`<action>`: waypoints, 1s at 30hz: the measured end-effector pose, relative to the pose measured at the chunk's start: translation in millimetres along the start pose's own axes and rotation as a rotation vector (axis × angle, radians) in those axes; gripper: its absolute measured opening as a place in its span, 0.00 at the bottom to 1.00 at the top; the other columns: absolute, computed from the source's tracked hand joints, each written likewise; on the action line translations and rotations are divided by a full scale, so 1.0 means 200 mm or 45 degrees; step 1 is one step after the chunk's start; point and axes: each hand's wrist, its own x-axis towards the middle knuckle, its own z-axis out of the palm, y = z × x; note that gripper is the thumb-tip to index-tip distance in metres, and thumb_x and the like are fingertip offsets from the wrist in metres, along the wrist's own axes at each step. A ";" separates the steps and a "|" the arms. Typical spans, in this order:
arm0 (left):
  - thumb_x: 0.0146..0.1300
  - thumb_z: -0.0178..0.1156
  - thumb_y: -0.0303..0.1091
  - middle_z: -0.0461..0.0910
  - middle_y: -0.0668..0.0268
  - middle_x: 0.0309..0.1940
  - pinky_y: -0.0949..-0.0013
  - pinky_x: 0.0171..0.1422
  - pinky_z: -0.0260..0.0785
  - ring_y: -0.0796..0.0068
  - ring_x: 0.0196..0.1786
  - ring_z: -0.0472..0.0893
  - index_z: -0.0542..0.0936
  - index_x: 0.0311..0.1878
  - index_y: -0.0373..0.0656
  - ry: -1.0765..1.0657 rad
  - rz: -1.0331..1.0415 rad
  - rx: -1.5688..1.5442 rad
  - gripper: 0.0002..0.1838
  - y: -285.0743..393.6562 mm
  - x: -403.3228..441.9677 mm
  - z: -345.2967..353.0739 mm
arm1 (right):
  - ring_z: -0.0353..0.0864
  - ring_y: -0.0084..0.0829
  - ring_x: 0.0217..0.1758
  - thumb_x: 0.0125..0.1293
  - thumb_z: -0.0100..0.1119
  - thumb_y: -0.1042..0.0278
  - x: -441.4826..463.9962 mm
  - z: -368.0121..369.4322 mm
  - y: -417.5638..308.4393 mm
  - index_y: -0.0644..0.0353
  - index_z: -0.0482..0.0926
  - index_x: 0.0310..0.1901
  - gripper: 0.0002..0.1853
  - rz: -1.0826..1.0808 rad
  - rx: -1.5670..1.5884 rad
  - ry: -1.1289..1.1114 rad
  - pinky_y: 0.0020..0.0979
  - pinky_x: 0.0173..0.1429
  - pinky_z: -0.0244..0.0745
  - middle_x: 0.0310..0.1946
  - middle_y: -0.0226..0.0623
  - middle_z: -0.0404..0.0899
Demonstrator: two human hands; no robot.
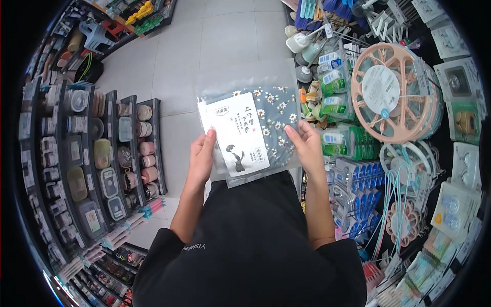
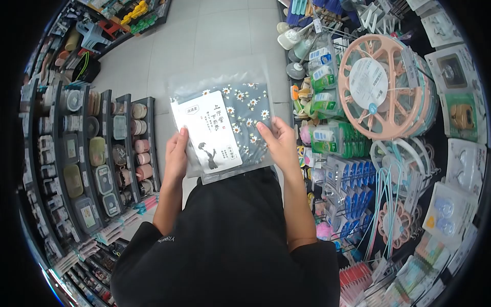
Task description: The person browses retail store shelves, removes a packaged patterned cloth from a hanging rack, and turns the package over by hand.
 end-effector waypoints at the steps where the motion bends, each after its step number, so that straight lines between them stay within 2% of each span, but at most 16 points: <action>1: 0.71 0.46 0.46 0.80 0.60 0.40 0.76 0.48 0.67 0.80 0.42 0.76 0.76 0.47 0.28 0.009 0.006 0.001 0.25 0.01 0.05 0.04 | 0.72 0.11 0.36 0.65 0.57 0.73 0.05 -0.03 -0.01 0.66 0.75 0.40 0.06 -0.007 0.009 0.023 0.16 0.40 0.66 0.34 0.26 0.77; 6: 0.71 0.46 0.46 0.80 0.60 0.42 0.75 0.51 0.67 0.79 0.44 0.76 0.76 0.48 0.28 -0.040 -0.044 -0.005 0.25 0.08 0.22 0.15 | 0.70 0.10 0.33 0.64 0.58 0.73 0.22 -0.08 -0.13 0.66 0.75 0.38 0.06 0.041 0.061 0.115 0.16 0.37 0.64 0.32 0.24 0.76; 9: 0.71 0.46 0.46 0.80 0.60 0.42 0.75 0.52 0.66 0.78 0.45 0.75 0.76 0.49 0.28 -0.103 -0.044 -0.010 0.25 0.07 0.32 0.25 | 0.68 0.09 0.32 0.64 0.57 0.73 0.29 -0.22 -0.11 0.65 0.75 0.37 0.05 0.005 0.011 0.090 0.15 0.35 0.62 0.30 0.22 0.75; 15: 0.72 0.45 0.45 0.79 0.59 0.44 0.74 0.54 0.64 0.78 0.48 0.74 0.75 0.49 0.27 -0.241 -0.092 0.097 0.25 0.12 0.57 0.32 | 0.67 0.09 0.31 0.65 0.58 0.71 0.39 -0.29 -0.11 0.64 0.74 0.35 0.05 0.034 -0.037 0.217 0.15 0.34 0.62 0.28 0.22 0.73; 18: 0.72 0.45 0.45 0.79 0.60 0.44 0.74 0.54 0.64 0.79 0.47 0.74 0.75 0.49 0.27 -0.299 -0.110 0.084 0.24 0.15 0.73 0.40 | 0.67 0.10 0.31 0.65 0.58 0.71 0.46 -0.31 -0.14 0.64 0.74 0.34 0.06 0.009 -0.024 0.315 0.16 0.34 0.62 0.28 0.22 0.73; 24: 0.72 0.45 0.45 0.79 0.62 0.42 0.74 0.53 0.64 0.79 0.45 0.73 0.76 0.49 0.29 -0.521 -0.123 0.147 0.24 0.28 1.09 0.49 | 0.71 0.13 0.32 0.65 0.57 0.70 0.66 -0.29 -0.24 0.66 0.74 0.39 0.08 0.026 0.018 0.511 0.18 0.36 0.65 0.30 0.27 0.77; 27: 0.72 0.44 0.45 0.79 0.63 0.42 0.73 0.53 0.65 0.80 0.45 0.73 0.76 0.48 0.29 -0.629 -0.092 0.171 0.24 0.36 1.28 0.50 | 0.73 0.15 0.33 0.66 0.57 0.68 0.79 -0.22 -0.22 0.67 0.73 0.42 0.10 -0.017 0.014 0.719 0.18 0.38 0.67 0.31 0.29 0.78; 30: 0.72 0.45 0.45 0.79 0.63 0.41 0.74 0.51 0.65 0.81 0.44 0.74 0.76 0.48 0.29 -0.694 -0.027 0.192 0.24 0.44 1.44 0.50 | 0.73 0.15 0.34 0.67 0.55 0.65 0.93 -0.18 -0.24 0.67 0.75 0.41 0.12 0.005 0.076 0.843 0.18 0.39 0.66 0.32 0.29 0.78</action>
